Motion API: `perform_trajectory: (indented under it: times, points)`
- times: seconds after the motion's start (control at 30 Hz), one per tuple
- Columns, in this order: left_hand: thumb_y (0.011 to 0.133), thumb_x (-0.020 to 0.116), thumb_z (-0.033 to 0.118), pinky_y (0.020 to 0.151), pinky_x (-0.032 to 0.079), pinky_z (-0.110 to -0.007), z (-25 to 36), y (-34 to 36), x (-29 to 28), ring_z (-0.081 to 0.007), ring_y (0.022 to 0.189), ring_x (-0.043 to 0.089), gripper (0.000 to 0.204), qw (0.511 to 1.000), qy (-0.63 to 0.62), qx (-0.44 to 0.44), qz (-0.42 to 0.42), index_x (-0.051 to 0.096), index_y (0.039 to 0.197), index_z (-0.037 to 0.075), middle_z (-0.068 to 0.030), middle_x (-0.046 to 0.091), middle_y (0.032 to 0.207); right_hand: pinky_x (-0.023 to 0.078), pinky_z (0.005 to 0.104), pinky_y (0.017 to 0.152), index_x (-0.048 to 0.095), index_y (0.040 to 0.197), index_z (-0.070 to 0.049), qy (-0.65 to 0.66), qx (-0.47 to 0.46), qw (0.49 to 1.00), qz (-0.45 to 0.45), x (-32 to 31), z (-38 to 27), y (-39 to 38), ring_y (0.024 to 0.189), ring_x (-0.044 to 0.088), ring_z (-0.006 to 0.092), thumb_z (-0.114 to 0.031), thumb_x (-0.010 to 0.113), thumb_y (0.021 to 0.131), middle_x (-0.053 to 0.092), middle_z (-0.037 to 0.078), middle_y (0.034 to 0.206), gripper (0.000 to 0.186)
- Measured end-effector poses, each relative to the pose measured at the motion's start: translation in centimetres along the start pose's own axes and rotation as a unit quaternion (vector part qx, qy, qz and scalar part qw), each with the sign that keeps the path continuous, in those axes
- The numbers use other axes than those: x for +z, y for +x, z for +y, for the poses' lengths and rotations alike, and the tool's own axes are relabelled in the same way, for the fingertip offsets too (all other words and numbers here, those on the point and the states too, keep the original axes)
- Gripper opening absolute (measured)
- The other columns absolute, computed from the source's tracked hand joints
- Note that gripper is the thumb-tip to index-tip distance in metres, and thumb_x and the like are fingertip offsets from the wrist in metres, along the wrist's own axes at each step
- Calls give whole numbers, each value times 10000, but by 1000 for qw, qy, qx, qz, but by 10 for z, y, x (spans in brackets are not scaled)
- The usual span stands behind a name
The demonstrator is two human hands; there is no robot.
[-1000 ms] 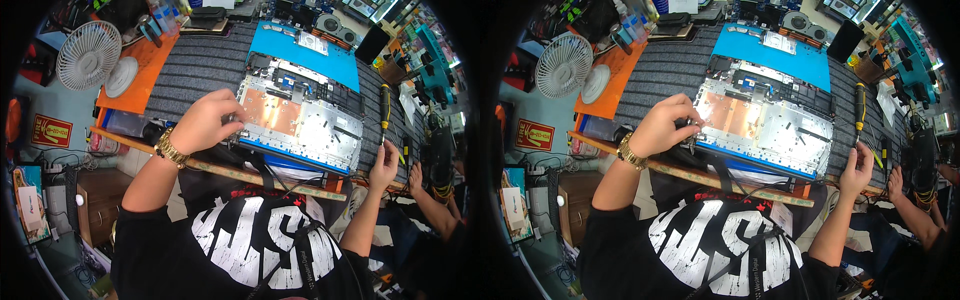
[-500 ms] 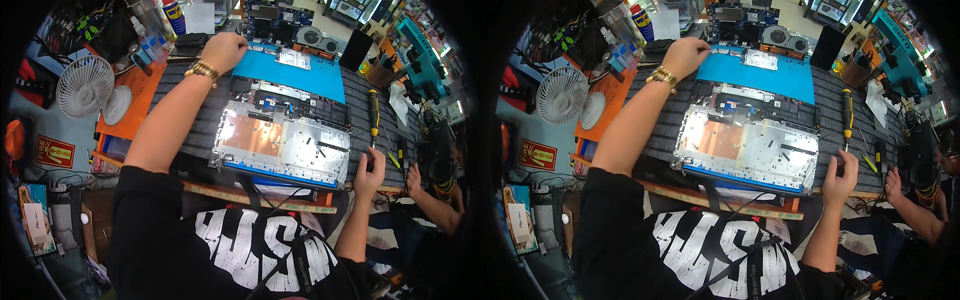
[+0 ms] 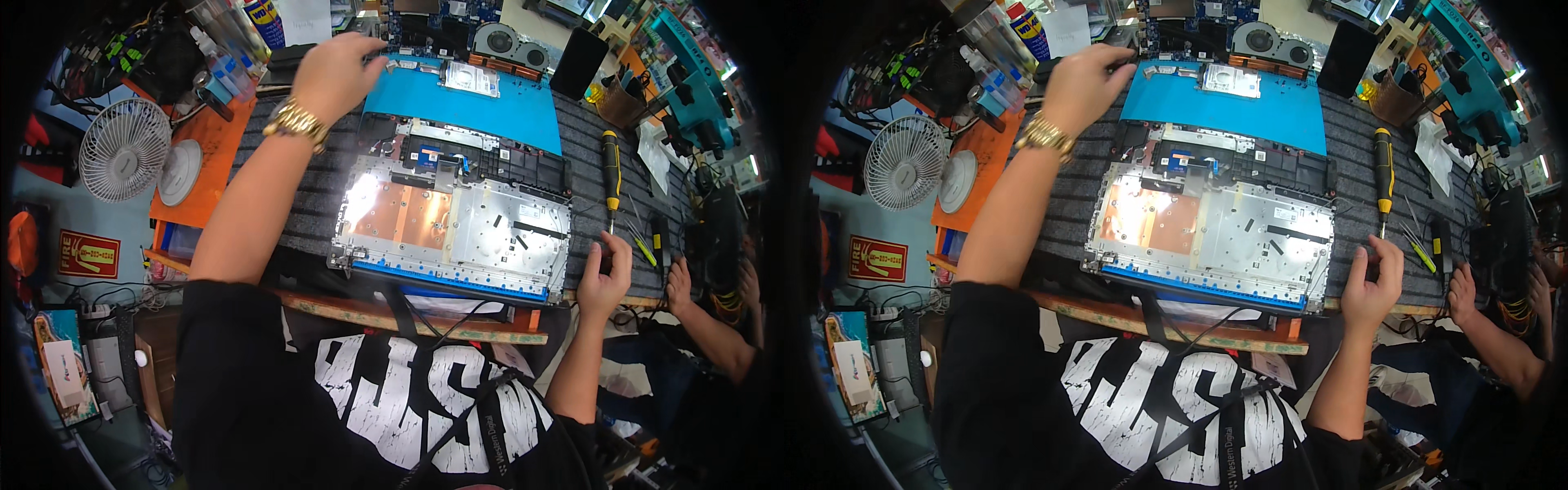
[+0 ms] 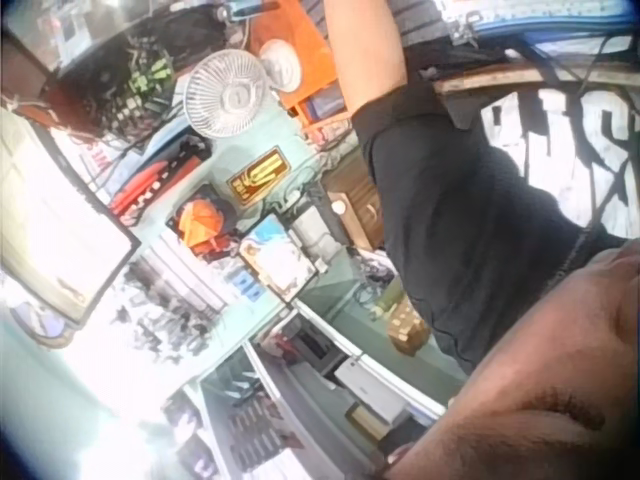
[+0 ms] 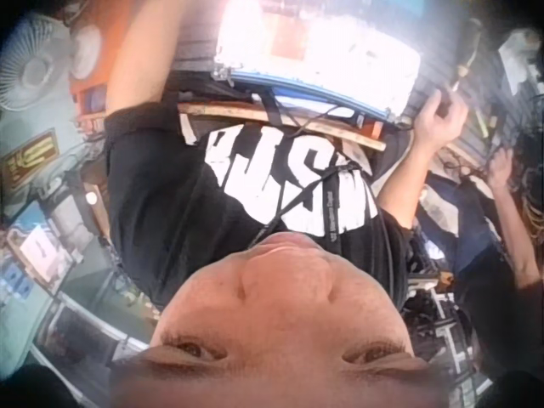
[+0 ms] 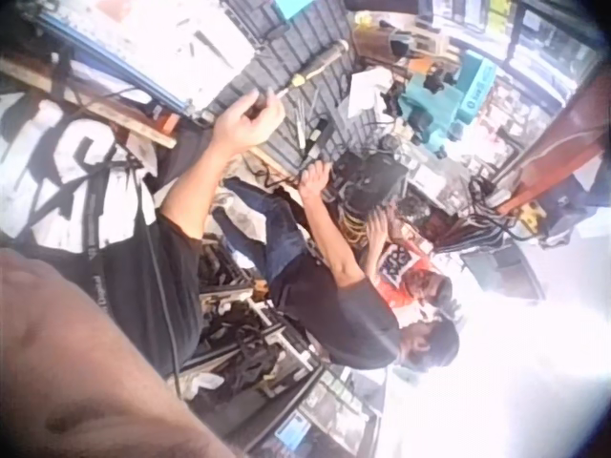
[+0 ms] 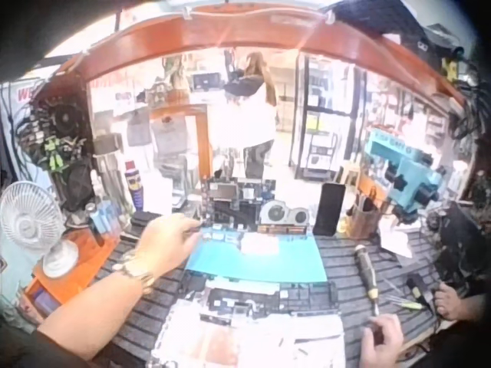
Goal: The person disassembles a laptop by removing components from the internal chassis. The person uses a screwdriver to loosen screws, handles a motherboard and internal fans, removes a screen panel, and places internal hardware components into a drawer.
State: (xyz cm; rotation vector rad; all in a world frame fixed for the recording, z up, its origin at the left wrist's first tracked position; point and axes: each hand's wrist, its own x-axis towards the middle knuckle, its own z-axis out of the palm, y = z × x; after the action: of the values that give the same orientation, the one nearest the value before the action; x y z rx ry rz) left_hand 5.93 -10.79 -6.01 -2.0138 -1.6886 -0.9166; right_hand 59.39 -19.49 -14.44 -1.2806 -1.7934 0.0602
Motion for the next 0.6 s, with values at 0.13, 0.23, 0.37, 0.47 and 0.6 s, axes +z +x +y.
perform_trajectory:
  times: [0.13,0.23,0.37,0.47,0.6]
  points:
    - [1077,784,374,707,553,-491,18,-42,-85,-363,814,760,444,999,-31,-36,17,789,824,9,-171,795,883,544,342,859,769,1253,24,-5,-4,1000,5,2,1,1,934,652,218,-21,783,1027,740,129,1191,231]
    - [1140,743,324,606,483,-385,19,-73,-110,-186,633,652,501,974,-52,-203,-84,753,757,1,-88,739,756,538,327,854,772,1252,21,-21,3,1000,2,3,4,0,924,640,193,-31,791,1028,741,119,1207,231]
    - [1172,661,214,646,492,-345,-10,-105,-80,-133,693,627,225,981,-160,-103,46,797,1154,35,-63,720,808,543,295,889,758,1396,-23,-21,99,995,-27,0,21,14,987,657,143,-169,811,1088,753,79,1303,345]
    - [1125,637,78,761,567,-322,-8,-115,-85,-147,801,695,260,982,-146,-113,-42,752,1358,83,-53,722,860,552,312,893,737,1472,-47,-52,81,995,-22,-3,52,50,1018,692,157,-260,832,1080,760,99,1347,456]
    - [1051,690,46,777,589,-320,-20,-124,-72,-138,801,706,245,973,-206,-35,-95,794,1273,37,-48,762,882,586,417,962,718,1481,-19,-176,75,979,-66,17,79,105,1093,768,301,-463,808,1069,793,181,1296,613]
